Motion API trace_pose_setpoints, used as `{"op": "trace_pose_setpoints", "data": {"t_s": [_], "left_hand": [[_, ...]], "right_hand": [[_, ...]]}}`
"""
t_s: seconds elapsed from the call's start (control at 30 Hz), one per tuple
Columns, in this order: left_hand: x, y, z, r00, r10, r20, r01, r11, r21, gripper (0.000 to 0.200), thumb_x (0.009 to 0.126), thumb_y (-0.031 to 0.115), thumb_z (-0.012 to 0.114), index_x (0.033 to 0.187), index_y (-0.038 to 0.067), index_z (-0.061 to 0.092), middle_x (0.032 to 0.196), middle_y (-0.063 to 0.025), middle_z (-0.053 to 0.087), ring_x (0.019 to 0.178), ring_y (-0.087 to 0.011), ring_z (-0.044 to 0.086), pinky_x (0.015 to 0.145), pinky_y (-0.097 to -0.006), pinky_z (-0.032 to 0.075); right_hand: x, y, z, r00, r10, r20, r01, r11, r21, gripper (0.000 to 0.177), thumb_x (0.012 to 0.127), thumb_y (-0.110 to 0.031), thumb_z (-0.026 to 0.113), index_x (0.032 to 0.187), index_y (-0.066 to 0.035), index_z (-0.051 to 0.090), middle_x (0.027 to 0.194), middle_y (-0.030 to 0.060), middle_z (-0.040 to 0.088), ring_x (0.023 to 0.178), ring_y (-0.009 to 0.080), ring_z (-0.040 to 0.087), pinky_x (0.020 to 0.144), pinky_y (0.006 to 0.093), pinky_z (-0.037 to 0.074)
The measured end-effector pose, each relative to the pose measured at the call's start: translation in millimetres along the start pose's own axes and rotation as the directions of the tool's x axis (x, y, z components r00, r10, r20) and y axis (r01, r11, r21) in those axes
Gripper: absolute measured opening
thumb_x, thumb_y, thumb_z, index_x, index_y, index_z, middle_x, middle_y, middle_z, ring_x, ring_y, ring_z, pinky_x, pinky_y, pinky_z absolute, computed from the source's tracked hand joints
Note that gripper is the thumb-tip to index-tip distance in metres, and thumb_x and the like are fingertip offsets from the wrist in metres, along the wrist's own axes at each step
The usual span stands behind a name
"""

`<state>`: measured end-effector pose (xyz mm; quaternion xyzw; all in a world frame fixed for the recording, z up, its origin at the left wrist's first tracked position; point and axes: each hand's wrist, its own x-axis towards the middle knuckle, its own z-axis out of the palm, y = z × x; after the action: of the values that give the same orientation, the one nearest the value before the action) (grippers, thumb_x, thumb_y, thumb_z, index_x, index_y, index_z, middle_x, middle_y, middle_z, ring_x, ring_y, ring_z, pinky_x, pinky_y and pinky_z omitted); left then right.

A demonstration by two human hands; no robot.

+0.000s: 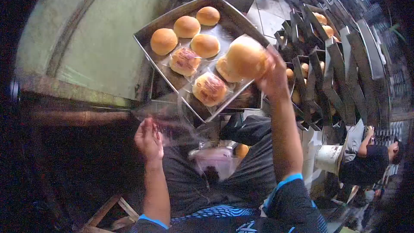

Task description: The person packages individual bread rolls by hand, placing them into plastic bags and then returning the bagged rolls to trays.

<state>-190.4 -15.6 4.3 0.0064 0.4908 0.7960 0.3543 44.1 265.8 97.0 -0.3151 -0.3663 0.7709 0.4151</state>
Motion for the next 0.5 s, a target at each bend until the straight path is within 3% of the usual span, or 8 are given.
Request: {"op": "trace_pose_setpoints", "data": {"t_s": [0.03,0.1,0.17,0.2,0.37,0.43,0.47,0.5], "left_hand": [[-1.1,1.8,2.0,1.000,0.002,-0.026,-0.001,1.000,0.031,0.014,0.096,0.017,0.069,0.098,0.003,0.069,0.068,0.0011,0.059,0.047,-0.0038,0.044,0.040,-0.0205,0.037],[-7.9,-1.8,4.8,0.997,0.041,0.068,-0.055,0.975,0.218,0.020,0.095,0.022,0.071,0.101,0.003,0.071,0.069,0.0023,0.060,0.048,-0.0035,0.045,0.039,-0.0208,0.035],[-21.0,-2.1,6.5,0.965,0.099,0.243,-0.197,0.885,0.421,0.023,0.094,0.024,0.072,0.103,0.002,0.072,0.070,0.0026,0.061,0.049,-0.0032,0.045,0.040,-0.0210,0.035],[-34.1,7.5,5.0,0.962,-0.007,0.271,-0.131,0.863,0.487,0.027,0.093,0.026,0.073,0.105,0.002,0.073,0.073,0.0028,0.064,0.051,-0.0025,0.046,0.042,-0.0204,0.035],[-67.9,15.5,-6.4,0.971,0.147,0.190,-0.226,0.822,0.522,0.024,0.093,0.020,0.074,0.105,0.000,0.072,0.079,0.0025,0.066,0.056,-0.0023,0.049,0.048,-0.0195,0.037],[-77.6,10.6,-1.1,0.948,0.197,0.249,-0.298,0.818,0.491,0.023,0.091,0.016,0.075,0.106,-0.001,0.072,0.084,0.0002,0.069,0.062,-0.0044,0.056,0.055,-0.0192,0.045],[-63.9,-2.9,-16.6,0.870,0.284,0.403,-0.454,0.778,0.434,0.045,0.096,0.034,0.068,0.125,0.000,0.063,0.112,-0.0100,0.069,0.094,-0.0157,0.066,0.084,-0.0284,0.053],[-74.0,11.1,-0.1,0.937,0.206,0.280,-0.302,0.883,0.358,0.053,0.097,0.042,0.061,0.131,0.001,0.057,0.120,-0.0123,0.064,0.104,-0.0193,0.063,0.092,-0.0324,0.049]], "right_hand": [[-37.7,4.9,-0.5,0.987,0.087,0.134,-0.102,0.989,0.105,0.051,0.092,-0.029,0.064,0.133,-0.002,0.051,0.122,0.0142,0.064,0.111,0.0255,0.064,0.095,0.0439,0.054],[-72.8,34.6,-16.3,0.887,0.246,0.391,-0.103,0.931,-0.351,0.057,0.083,-0.017,0.078,0.132,0.001,0.053,0.121,0.0096,0.065,0.112,0.0204,0.062,0.096,0.0374,0.052],[-129.4,40.4,26.1,0.816,0.364,0.450,-0.132,0.873,-0.469,0.063,0.076,-0.010,0.085,0.130,0.002,0.056,0.119,0.0080,0.066,0.109,0.0182,0.063,0.095,0.0329,0.051],[-152.1,50.7,30.5,0.859,0.350,0.374,-0.194,0.898,-0.396,0.060,0.079,-0.011,0.084,0.130,0.003,0.056,0.117,0.0083,0.066,0.106,0.0173,0.064,0.095,0.0315,0.050],[-222.9,69.5,18.6,0.887,0.399,0.233,-0.412,0.911,0.006,0.059,0.084,-0.012,0.080,0.133,0.006,0.053,0.119,0.0110,0.066,0.107,0.0152,0.064,0.095,0.0319,0.053],[-232.5,76.4,29.3,0.933,0.260,0.247,-0.263,0.964,-0.022,0.060,0.085,-0.009,0.079,0.136,0.006,0.051,0.122,0.0120,0.066,0.111,0.0182,0.064,0.096,0.0337,0.053],[-237.6,72.2,42.7,0.956,0.162,0.243,-0.150,0.986,-0.066,0.059,0.086,-0.008,0.077,0.136,0.007,0.050,0.122,0.0120,0.066,0.112,0.0187,0.064,0.097,0.0338,0.053],[-242.5,65.5,55.6,0.968,0.060,0.244,-0.034,0.993,-0.111,0.058,0.087,-0.006,0.076,0.136,0.007,0.049,0.123,0.0120,0.066,0.113,0.0191,0.064,0.097,0.0339,0.053]]}}
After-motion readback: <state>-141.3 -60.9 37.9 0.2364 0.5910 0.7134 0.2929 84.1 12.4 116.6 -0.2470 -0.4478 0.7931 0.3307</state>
